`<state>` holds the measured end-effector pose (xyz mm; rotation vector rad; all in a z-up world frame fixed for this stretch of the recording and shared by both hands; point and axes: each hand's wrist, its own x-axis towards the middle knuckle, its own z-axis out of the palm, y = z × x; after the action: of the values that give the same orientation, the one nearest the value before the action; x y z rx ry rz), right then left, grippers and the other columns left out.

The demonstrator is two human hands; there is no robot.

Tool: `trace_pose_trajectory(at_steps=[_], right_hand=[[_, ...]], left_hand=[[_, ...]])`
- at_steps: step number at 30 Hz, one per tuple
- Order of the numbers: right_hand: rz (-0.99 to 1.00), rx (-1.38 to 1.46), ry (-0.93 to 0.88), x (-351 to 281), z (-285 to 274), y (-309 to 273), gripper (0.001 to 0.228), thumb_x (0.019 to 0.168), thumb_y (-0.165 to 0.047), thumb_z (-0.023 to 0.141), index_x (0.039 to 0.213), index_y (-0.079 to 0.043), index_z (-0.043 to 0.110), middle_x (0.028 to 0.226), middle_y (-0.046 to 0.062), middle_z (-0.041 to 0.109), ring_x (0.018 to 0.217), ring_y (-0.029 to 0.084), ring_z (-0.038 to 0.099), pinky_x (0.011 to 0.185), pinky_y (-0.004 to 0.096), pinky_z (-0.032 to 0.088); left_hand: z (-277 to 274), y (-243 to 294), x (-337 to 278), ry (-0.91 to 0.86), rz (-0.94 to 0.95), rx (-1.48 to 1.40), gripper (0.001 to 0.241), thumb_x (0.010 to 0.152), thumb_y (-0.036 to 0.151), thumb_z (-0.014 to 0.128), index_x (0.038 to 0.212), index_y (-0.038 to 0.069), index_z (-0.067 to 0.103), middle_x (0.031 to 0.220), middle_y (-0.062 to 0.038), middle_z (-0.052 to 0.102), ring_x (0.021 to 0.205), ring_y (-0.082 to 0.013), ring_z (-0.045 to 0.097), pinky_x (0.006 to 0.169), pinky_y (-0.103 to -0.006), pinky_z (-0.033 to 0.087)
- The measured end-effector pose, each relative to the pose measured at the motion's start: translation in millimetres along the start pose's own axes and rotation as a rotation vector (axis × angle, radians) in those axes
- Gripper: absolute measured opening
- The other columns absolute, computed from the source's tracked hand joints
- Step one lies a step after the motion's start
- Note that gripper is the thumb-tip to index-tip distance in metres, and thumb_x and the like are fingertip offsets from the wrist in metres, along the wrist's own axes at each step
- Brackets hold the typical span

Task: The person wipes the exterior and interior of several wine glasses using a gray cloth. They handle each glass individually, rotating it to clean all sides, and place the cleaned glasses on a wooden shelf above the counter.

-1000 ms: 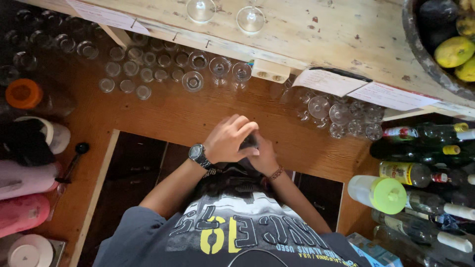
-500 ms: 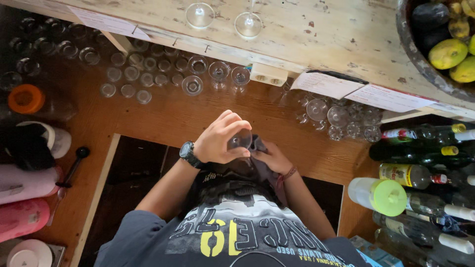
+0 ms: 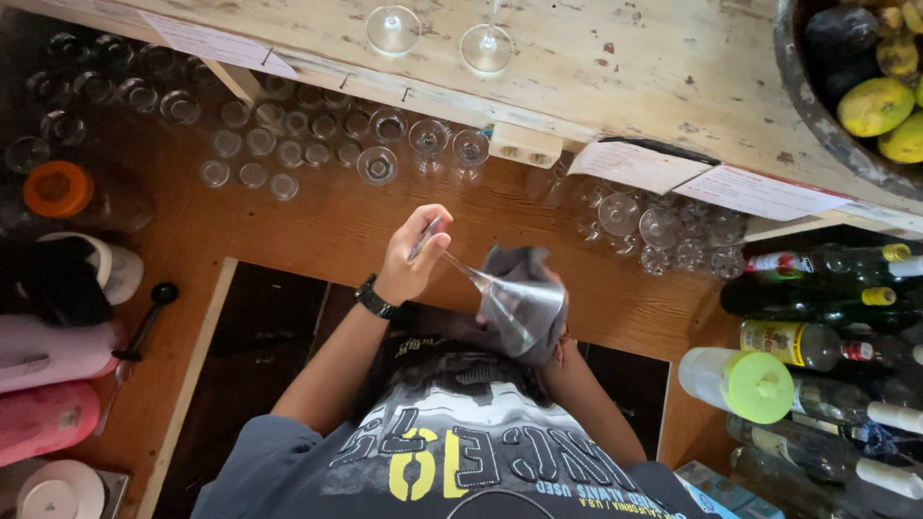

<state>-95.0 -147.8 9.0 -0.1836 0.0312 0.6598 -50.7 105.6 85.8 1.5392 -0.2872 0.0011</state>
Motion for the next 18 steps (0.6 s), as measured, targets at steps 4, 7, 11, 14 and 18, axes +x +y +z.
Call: trace_pose_trajectory(at_steps=[4, 7, 11, 14, 18], right_hand=[[-0.166, -0.009, 0.024, -18, -14, -2, 0.073, 0.107, -0.053, 0.040, 0.142, 0.011, 0.049, 0.129, 0.035, 0.061, 0.101, 0.046, 0.069, 0.081, 0.049, 0.060], [-0.361, -0.232, 0.283, -11, -13, -2, 0.062, 0.115, -0.050, 0.037, 0.141, 0.004, 0.051, 0.130, 0.028, 0.062, 0.103, 0.040, 0.068, 0.083, 0.049, 0.059], [-0.332, -0.082, 0.434, -5, -16, -7, 0.064, 0.105, -0.055, 0.034, 0.143, -0.006, 0.050, 0.130, 0.017, 0.065, 0.114, 0.032, 0.067, 0.096, 0.047, 0.057], [-0.421, -0.175, 0.346, -6, -23, -8, 0.069, 0.110, -0.060, 0.039, 0.146, -0.003, 0.049, 0.132, 0.016, 0.066, 0.117, 0.031, 0.065, 0.101, 0.046, 0.052], [-0.483, -0.746, 0.417, -16, -36, -13, 0.064, 0.106, -0.053, 0.046, 0.134, 0.002, 0.061, 0.129, 0.012, 0.070, 0.119, 0.024, 0.066, 0.107, 0.039, 0.050]], left_hand=[[5, -12, -12, 0.144, 0.057, 0.126, 0.035, 0.106, 0.033, 0.062, 0.125, 0.005, 0.055, 0.094, 0.001, 0.052, 0.082, -0.0068, 0.047, 0.073, -0.0250, 0.043], [14, -18, -17, 0.234, 0.143, 0.258, 0.034, 0.105, 0.030, 0.062, 0.125, 0.003, 0.053, 0.097, -0.003, 0.053, 0.081, -0.0114, 0.049, 0.072, -0.0279, 0.044], [26, -16, -21, 0.303, 0.260, 0.416, 0.033, 0.103, 0.023, 0.064, 0.126, 0.002, 0.052, 0.104, -0.012, 0.052, 0.083, -0.0191, 0.050, 0.076, -0.0331, 0.044], [32, -12, -23, 0.303, 0.300, 0.494, 0.032, 0.102, 0.018, 0.065, 0.126, 0.003, 0.051, 0.101, -0.012, 0.051, 0.089, -0.0234, 0.050, 0.081, -0.0353, 0.044], [35, -9, -19, 0.319, 0.253, 0.543, 0.031, 0.101, 0.015, 0.066, 0.125, 0.003, 0.052, 0.099, -0.012, 0.053, 0.090, -0.0259, 0.050, 0.082, -0.0378, 0.044]])
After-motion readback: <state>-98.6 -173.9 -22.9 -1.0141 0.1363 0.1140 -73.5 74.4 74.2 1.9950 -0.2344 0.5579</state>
